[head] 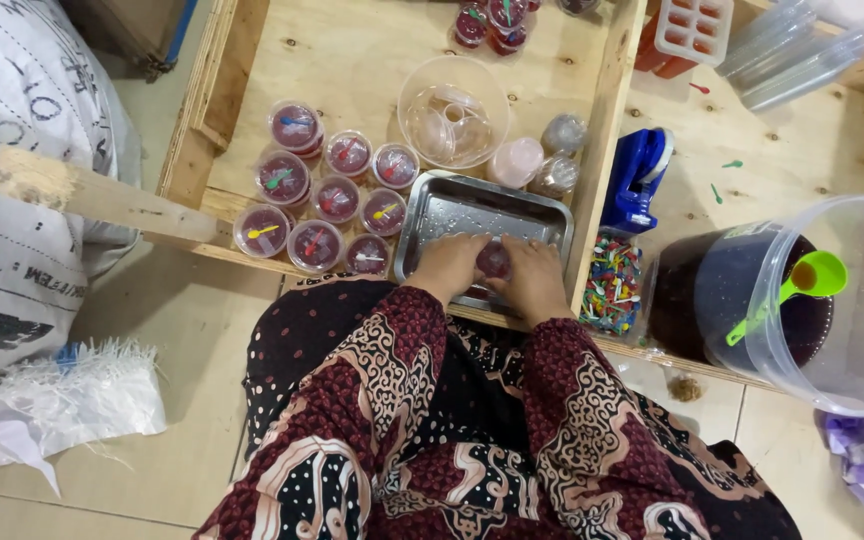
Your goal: Filling small plastic cups with a dark red liquid using a ladle and then manually sealing them with lids.
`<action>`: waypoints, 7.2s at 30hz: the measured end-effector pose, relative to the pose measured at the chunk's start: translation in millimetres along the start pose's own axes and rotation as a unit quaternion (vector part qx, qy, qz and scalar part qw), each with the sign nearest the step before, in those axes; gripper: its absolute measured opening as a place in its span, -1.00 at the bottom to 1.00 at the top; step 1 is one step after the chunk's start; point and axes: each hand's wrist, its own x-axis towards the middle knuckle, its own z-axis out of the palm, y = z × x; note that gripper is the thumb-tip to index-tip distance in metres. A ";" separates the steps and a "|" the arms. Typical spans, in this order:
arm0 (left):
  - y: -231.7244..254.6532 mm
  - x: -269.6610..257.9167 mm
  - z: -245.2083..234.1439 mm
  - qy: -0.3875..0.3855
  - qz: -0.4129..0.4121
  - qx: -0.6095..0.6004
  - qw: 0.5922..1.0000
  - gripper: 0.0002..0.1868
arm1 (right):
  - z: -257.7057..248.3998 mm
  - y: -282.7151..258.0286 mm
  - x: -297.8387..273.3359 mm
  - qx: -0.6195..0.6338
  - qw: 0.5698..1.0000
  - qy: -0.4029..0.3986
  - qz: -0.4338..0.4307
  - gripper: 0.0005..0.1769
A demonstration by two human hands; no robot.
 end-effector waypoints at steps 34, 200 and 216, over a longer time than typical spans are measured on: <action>16.3 -21.4 -26.5 0.039 0.014 0.016 0.999 -0.55 | -10.4 10.2 -27.7 0.045 0.993 0.064 0.087 -0.21; 18.8 -12.8 27.9 0.097 0.044 0.155 0.982 -0.23 | 23.3 19.7 -35.0 0.038 0.996 0.072 0.047 -0.35; 81.9 -61.3 63.9 0.190 0.253 0.157 0.936 -0.43 | 23.2 112.5 -97.6 0.470 0.823 0.178 0.265 -0.64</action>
